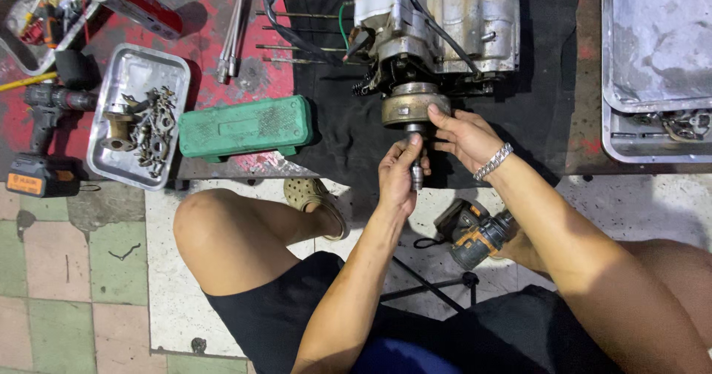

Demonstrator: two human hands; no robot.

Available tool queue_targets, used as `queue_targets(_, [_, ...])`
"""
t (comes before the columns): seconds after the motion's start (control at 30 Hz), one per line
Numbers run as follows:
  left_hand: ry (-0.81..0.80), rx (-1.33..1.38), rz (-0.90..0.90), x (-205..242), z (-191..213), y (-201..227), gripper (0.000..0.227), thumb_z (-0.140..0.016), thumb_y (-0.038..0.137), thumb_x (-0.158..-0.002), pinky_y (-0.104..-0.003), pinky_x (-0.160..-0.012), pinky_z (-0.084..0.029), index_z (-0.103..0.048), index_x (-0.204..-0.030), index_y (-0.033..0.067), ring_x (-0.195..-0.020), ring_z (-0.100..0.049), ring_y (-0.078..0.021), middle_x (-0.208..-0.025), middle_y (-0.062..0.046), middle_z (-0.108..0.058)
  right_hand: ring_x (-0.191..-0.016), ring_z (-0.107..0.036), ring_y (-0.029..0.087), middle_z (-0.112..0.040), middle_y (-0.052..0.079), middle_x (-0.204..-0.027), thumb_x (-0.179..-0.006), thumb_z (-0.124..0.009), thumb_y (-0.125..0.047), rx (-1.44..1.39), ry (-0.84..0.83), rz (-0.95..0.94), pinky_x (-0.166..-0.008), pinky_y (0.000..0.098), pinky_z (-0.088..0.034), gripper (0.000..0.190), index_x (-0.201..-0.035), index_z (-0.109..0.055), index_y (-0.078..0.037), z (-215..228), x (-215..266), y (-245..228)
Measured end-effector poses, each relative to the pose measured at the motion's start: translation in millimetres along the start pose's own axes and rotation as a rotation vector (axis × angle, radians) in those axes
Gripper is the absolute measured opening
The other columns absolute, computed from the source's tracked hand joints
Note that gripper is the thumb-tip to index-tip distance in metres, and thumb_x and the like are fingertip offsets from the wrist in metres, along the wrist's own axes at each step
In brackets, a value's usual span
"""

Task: The person uses a power drill and a socket wrench to remove a bolt and a circular metal component from a mechanical assembly. They then use a hammer to tap a socket and later use a wrench to tighten a bolt on the assembly.

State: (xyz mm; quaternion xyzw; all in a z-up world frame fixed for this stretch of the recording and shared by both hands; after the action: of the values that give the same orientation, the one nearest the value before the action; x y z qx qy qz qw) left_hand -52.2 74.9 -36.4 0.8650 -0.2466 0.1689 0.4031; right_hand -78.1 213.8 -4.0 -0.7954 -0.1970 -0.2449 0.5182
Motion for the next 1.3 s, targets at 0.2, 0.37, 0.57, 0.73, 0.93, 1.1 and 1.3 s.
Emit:
queue_targets(0.2, [-0.234, 0.286, 0.157, 3.6, -13.7, -0.8, 0.041, -0.061, 0.041, -0.105, -0.028, -0.058, -0.048, -0.06, -0.111, -0.0001, -0.062, -0.055, -0.0127, -0.075, -0.001, -0.057, -0.107, -0.067, 0.019, -0.07, 0.009, -0.117, -0.092, -0.072, -0.04, -0.031, -0.028, 0.007, -0.089, 0.0353, -0.052, 0.05, -0.123, -0.061, -0.003, -0.7, 1.6, 1.4])
queue_targets(0.37, [-0.011, -0.02, 0.02, -3.2, -1.2, 0.7, 0.031, -0.059, 0.034, -0.106, -0.03, -0.065, -0.047, -0.057, -0.112, 0.0033, -0.07, -0.055, -0.0136, -0.087, -0.004, -0.061, -0.107, -0.067, 0.016, -0.071, 0.005, -0.116, -0.091, -0.071, -0.04, -0.015, -0.002, 0.0, -0.09, 0.0352, -0.053, 0.048, -0.122, -0.062, -0.005, 1.3, -0.6, 1.8])
queue_targets(0.57, [-0.243, 0.317, 0.17, -2.3, -7.3, -10.1, 0.043, -0.057, 0.044, -0.105, -0.026, -0.055, -0.048, -0.062, -0.112, 0.0024, -0.061, -0.055, -0.0116, -0.08, -0.003, -0.06, -0.107, -0.065, 0.02, -0.07, 0.008, -0.115, -0.092, -0.072, -0.04, -0.01, 0.0, 0.002, -0.09, 0.0366, -0.053, 0.049, -0.122, -0.062, -0.003, 3.5, -2.9, 5.8])
queue_targets(0.73, [-0.076, 0.134, 0.096, -2.7, 3.3, -7.8, 0.032, -0.054, 0.037, -0.108, -0.029, -0.064, -0.046, -0.056, -0.112, 0.006, -0.072, -0.056, -0.0139, -0.091, -0.004, -0.061, -0.11, -0.066, 0.018, -0.069, 0.007, -0.118, -0.09, -0.072, -0.039, -0.008, 0.023, -0.011, -0.09, 0.0356, -0.055, 0.049, -0.122, -0.06, -0.004, 5.0, -2.9, 4.1])
queue_targets(0.93, [-0.185, 0.237, 0.218, 3.2, -6.9, -2.4, 0.043, -0.051, 0.045, -0.106, -0.027, -0.059, -0.046, -0.058, -0.111, 0.0031, -0.067, -0.055, -0.0123, -0.085, -0.003, -0.06, -0.108, -0.068, 0.018, -0.07, 0.008, -0.116, -0.091, -0.072, -0.039, -0.005, 0.023, -0.005, -0.092, 0.0352, -0.056, 0.049, -0.121, -0.061, -0.003, 3.6, -0.5, 2.8])
queue_targets(1.1, [-0.121, 0.149, 0.107, -1.5, -2.0, -4.5, 0.033, -0.054, 0.036, -0.11, -0.028, -0.065, -0.046, -0.055, -0.114, 0.0035, -0.074, -0.055, -0.0133, -0.09, -0.003, -0.058, -0.107, -0.067, 0.018, -0.071, 0.009, -0.115, -0.092, -0.072, -0.039, -0.004, 0.0, 0.001, -0.089, 0.0341, -0.054, 0.049, -0.121, -0.06, -0.002, 1.4, -2.5, 2.0])
queue_targets(1.3, [-0.235, 0.237, 0.145, -3.3, -8.7, -7.8, 0.037, -0.053, 0.039, -0.111, -0.026, -0.056, -0.044, -0.058, -0.114, 0.003, -0.064, -0.053, -0.0115, -0.083, -0.002, -0.058, -0.106, -0.067, 0.018, -0.071, 0.008, -0.116, -0.092, -0.071, -0.041, 0.002, -0.021, 0.004, -0.089, 0.0337, -0.054, 0.05, -0.122, -0.061, -0.003, 0.7, 0.1, -1.8])
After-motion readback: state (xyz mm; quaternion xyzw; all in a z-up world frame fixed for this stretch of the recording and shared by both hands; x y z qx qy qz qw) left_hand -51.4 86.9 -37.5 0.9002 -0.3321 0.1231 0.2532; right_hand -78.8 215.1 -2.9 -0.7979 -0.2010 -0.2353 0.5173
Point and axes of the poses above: each hand's wrist, its own x-axis away from the middle knuckle, its own z-axis out of the back of the hand, y = z × x, the point moved 7 cm from there along -x, towards the middle knuckle
